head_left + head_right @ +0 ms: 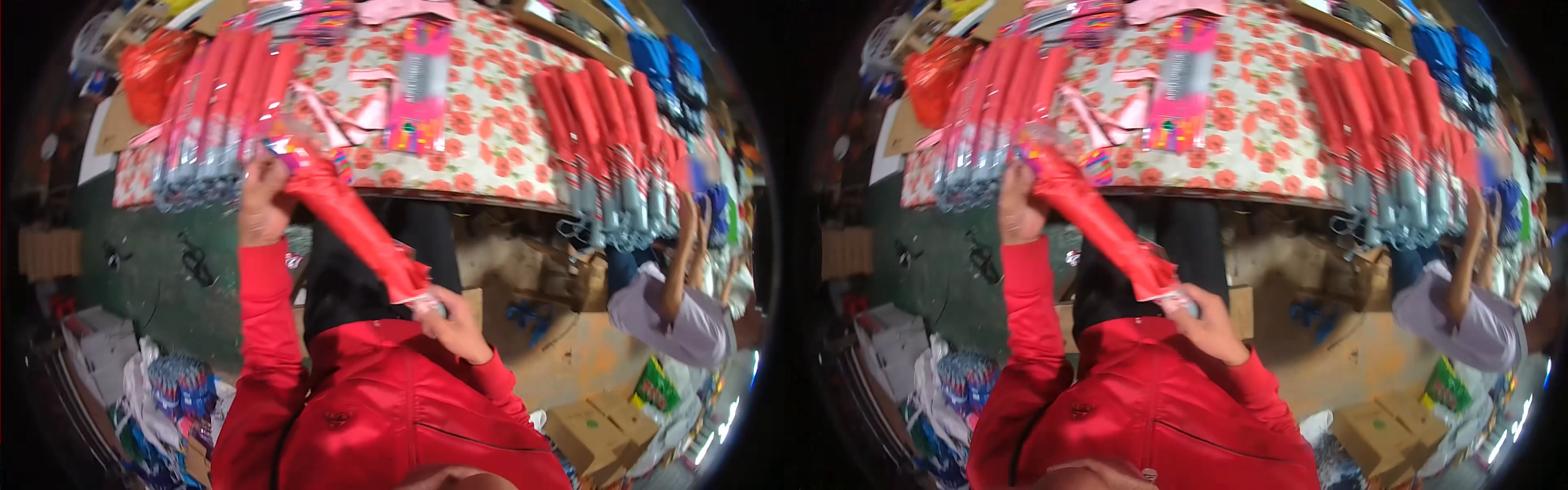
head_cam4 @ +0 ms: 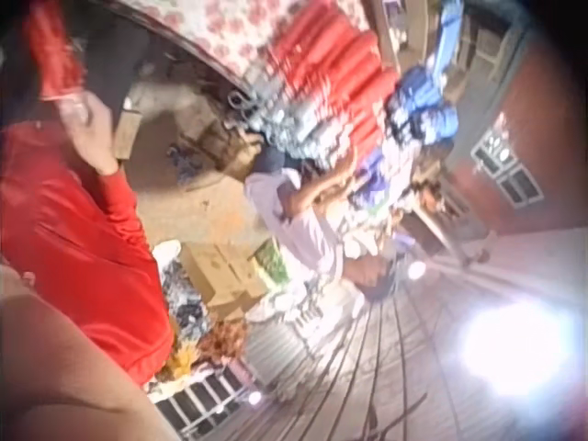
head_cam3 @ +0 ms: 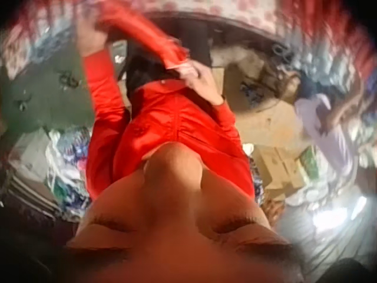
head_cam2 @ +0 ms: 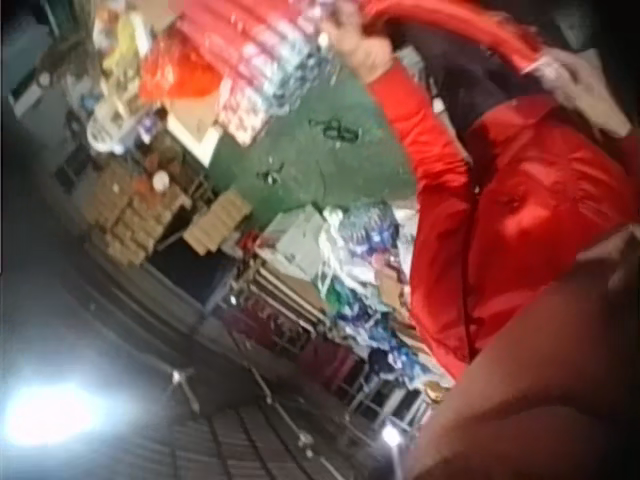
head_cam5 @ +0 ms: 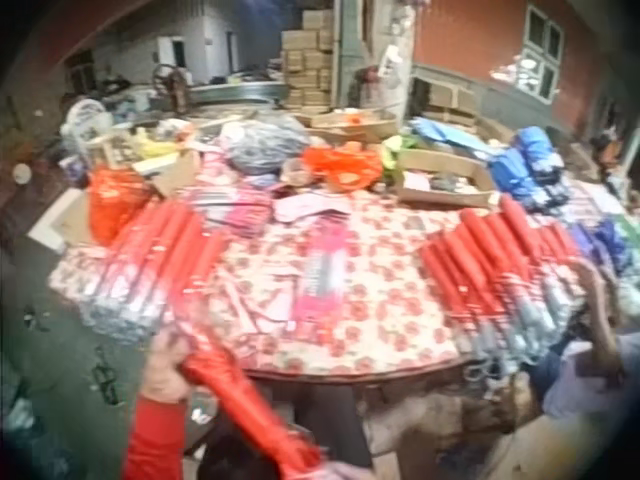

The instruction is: The person inserts folded umbrellas into plastic sleeve covers by hand and places the packaged umbrellas onto the table.

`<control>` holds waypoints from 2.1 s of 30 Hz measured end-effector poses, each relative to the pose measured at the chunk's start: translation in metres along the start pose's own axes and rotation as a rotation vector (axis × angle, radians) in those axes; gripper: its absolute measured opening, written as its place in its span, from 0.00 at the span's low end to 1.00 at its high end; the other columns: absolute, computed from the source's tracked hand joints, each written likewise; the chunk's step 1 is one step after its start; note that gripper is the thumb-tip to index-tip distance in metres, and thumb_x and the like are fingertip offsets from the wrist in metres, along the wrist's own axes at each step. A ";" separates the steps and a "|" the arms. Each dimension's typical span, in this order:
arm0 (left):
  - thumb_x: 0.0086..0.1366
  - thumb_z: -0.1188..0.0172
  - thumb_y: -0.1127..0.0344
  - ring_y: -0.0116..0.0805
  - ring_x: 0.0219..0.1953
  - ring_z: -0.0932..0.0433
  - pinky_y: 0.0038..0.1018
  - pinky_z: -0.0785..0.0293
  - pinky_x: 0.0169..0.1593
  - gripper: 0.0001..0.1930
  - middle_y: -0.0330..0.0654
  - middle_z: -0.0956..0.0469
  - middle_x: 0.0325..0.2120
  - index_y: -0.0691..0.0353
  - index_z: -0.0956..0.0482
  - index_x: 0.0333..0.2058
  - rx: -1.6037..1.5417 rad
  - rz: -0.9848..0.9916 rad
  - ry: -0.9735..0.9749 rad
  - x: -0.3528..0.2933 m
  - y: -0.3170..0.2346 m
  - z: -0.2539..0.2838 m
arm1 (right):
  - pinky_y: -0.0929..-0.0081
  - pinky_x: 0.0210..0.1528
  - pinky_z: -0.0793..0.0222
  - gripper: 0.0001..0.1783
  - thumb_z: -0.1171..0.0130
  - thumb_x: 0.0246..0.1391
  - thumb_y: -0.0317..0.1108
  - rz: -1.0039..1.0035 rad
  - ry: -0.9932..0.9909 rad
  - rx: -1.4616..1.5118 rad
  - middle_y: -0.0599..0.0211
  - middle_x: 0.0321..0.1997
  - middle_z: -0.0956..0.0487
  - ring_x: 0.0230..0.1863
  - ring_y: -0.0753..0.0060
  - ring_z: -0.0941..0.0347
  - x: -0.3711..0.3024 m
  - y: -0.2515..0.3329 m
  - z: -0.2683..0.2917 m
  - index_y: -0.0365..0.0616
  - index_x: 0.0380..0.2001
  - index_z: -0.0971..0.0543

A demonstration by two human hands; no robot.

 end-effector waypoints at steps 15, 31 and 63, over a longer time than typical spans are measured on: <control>0.63 0.35 0.56 0.47 0.53 0.21 0.40 0.27 0.60 0.34 0.54 0.23 0.52 0.69 0.34 0.62 -0.217 0.096 0.453 -0.030 -0.006 -0.071 | 0.83 0.21 0.41 0.16 0.51 0.68 0.37 -0.185 0.278 0.368 0.60 0.26 0.23 0.17 0.77 0.37 -0.007 0.005 -0.027 0.34 0.43 0.22; 0.65 0.38 0.56 0.54 0.50 0.19 0.42 0.22 0.56 0.32 0.57 0.19 0.46 0.70 0.34 0.62 0.112 0.175 0.396 -0.068 0.032 -0.095 | 0.86 0.24 0.42 0.13 0.42 0.64 0.32 -0.123 0.169 0.575 0.69 0.24 0.25 0.20 0.81 0.37 0.027 0.031 -0.051 0.36 0.47 0.22; 0.70 0.51 0.64 0.36 0.37 0.26 0.31 0.27 0.47 0.13 0.45 0.27 0.38 0.64 0.30 0.49 -0.120 0.012 -0.218 -0.065 0.034 -0.010 | 0.78 0.37 0.31 0.22 0.50 0.70 0.45 -0.194 0.422 0.145 0.60 0.40 0.16 0.31 0.70 0.25 0.034 -0.092 -0.027 0.34 0.48 0.22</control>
Point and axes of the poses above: each hand's wrist, its own x-axis towards the middle knuckle, its own z-axis out of the back of the hand, y = z × x, the point moved 7 cm from there along x, towards the middle knuckle
